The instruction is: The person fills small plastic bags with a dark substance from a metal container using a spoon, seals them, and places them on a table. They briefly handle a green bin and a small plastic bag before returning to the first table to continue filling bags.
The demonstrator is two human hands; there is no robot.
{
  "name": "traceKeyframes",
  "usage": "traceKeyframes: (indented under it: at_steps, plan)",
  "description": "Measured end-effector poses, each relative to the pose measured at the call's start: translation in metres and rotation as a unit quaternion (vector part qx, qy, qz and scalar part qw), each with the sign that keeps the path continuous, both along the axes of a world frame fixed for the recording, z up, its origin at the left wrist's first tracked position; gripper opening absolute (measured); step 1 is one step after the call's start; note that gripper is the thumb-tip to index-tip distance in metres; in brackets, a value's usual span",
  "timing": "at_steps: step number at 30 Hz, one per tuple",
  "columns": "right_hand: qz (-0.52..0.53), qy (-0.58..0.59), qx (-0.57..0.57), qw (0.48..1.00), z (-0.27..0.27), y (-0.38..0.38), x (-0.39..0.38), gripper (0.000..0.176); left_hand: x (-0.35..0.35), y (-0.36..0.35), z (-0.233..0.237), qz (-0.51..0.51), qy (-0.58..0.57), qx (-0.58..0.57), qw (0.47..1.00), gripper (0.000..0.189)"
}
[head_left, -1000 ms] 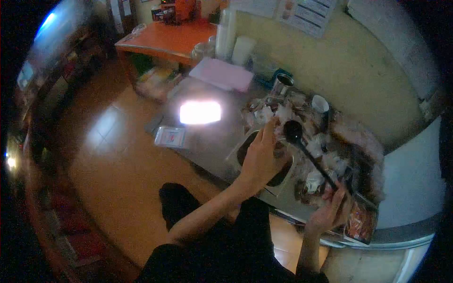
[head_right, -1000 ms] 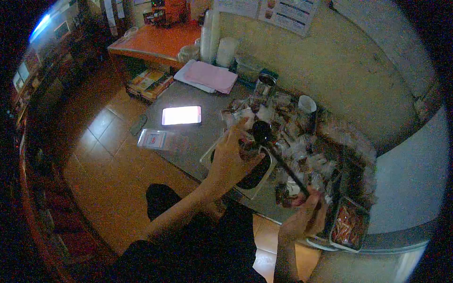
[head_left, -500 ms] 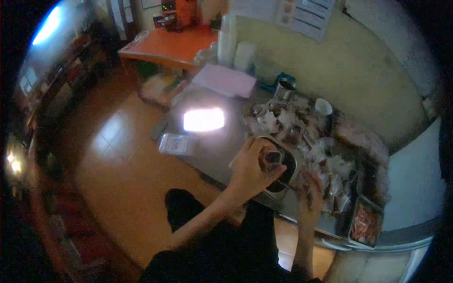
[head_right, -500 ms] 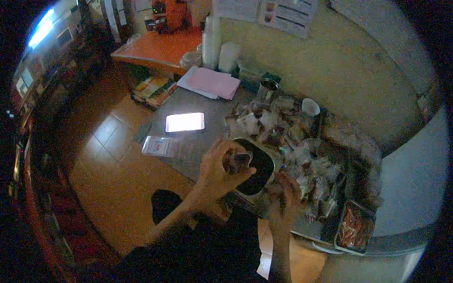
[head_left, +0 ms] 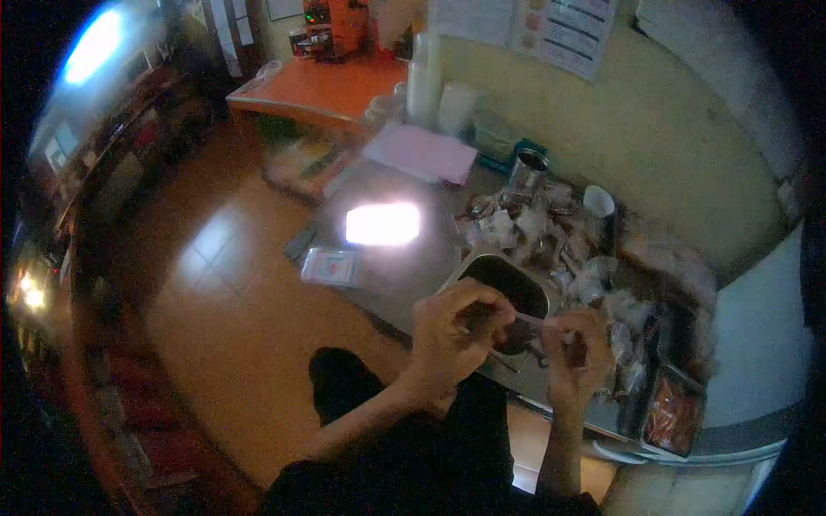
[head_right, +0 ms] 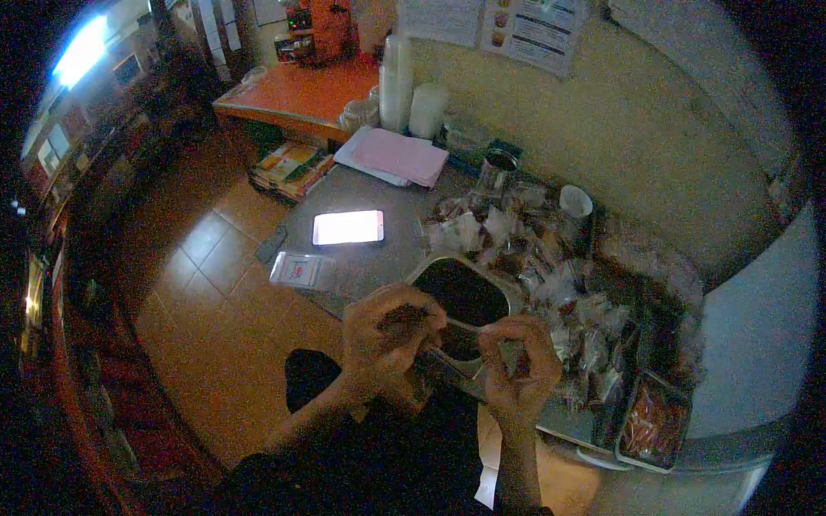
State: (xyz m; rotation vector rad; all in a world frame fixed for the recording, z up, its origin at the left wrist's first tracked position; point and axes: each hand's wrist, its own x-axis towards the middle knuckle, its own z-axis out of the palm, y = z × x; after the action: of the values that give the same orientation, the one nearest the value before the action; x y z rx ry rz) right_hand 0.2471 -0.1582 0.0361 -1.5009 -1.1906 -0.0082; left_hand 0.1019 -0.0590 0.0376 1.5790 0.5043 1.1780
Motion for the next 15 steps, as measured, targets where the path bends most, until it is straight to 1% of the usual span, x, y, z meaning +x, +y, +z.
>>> traceKeyframes:
  at_steps: [2,5,8,11,14,15]
  plan:
    - [0.007,-0.043,0.014,0.999,0.000,0.002,-0.002,0.013,0.001,-0.002,0.003,0.060,0.012,0.070,0.996,0.012]
    - [0.006,-0.049,-0.004,0.999,0.017,0.008,-0.010,0.013,0.006,0.003,-0.003,0.099,0.012,0.152,0.983,0.010]
    - [0.021,-0.054,0.038,0.998,0.005,0.009,-0.003,0.014,0.002,-0.005,0.003,0.053,0.008,0.010,0.998,0.007]
    - [0.017,-0.033,0.022,0.999,0.006,0.002,-0.002,0.016,0.002,-0.006,0.005,0.043,0.026,0.016,0.999,0.005]
    - [0.068,-0.074,0.053,0.994,0.005,0.002,0.006,0.018,-0.004,-0.001,-0.010,0.031,0.045,0.017,0.998,0.004]
    - [0.075,-0.051,0.052,0.995,0.011,0.002,0.005,0.018,-0.005,-0.004,-0.002,0.023,0.067,-0.019,0.997,0.004]
